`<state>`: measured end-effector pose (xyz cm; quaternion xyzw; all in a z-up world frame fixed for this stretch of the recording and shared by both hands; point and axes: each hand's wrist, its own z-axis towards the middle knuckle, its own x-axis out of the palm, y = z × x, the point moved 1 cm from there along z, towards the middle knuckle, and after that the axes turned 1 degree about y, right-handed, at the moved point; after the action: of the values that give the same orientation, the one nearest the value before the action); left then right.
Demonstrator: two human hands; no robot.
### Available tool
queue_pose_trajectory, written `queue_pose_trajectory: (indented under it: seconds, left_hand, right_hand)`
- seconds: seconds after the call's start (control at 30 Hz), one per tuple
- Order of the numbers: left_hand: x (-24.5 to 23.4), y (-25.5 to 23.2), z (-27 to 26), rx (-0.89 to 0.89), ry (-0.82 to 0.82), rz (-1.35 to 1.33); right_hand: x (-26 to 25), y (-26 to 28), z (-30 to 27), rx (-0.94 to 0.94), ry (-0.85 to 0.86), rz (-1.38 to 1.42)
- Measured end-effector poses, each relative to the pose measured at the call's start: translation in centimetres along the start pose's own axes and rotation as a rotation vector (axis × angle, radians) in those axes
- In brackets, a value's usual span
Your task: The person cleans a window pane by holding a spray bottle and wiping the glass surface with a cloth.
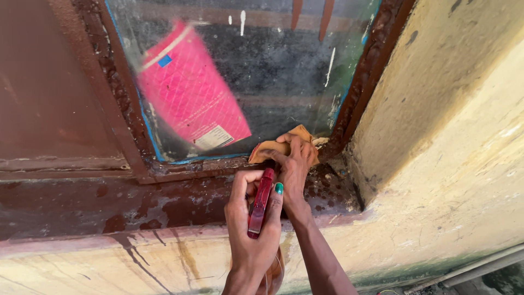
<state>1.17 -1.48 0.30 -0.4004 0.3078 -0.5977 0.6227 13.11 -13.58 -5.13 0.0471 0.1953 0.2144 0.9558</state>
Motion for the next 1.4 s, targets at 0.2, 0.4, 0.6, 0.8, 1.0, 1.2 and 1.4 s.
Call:
queue_pose_trajectory:
  seconds: [0.2,0.4,0.6,0.8,1.0,1.2,1.4]
  left_hand:
    - [0.8,0.1,-0.2,0.011,0.013,-0.015]
    - [1.1,0.5,-0.1,-0.043,0.036,-0.001]
    - [1.5,0.4,0.2,-0.071,0.026,-0.001]
    - [1.8,0.6,0.1,0.001,0.042,-0.025]
    - [2.6,1.0,0.0,-0.026,0.06,-0.07]
    - [3.1,1.1,0.0,-0.015,0.05,-0.048]
    - [2.9,1.3,0.1,-0.035,0.044,-0.063]
  right_hand:
    - [-0.7,-1.5,2.9,0.113,-0.002,0.087]
    - [0.0,-2.3,2.2,0.09,-0.059,0.074]
    - [0.5,-2.5,0.0,0.152,0.016,0.142]
    - [-1.5,-3.3,3.4,0.092,-0.032,0.06]
    - [-1.9,-3.2,1.6,0.102,0.002,0.069]
    - [-2.6,-4.3,2.0,0.061,0.059,0.081]
    - [-2.9,-5.2,3.9,0.135,-0.038,0.112]
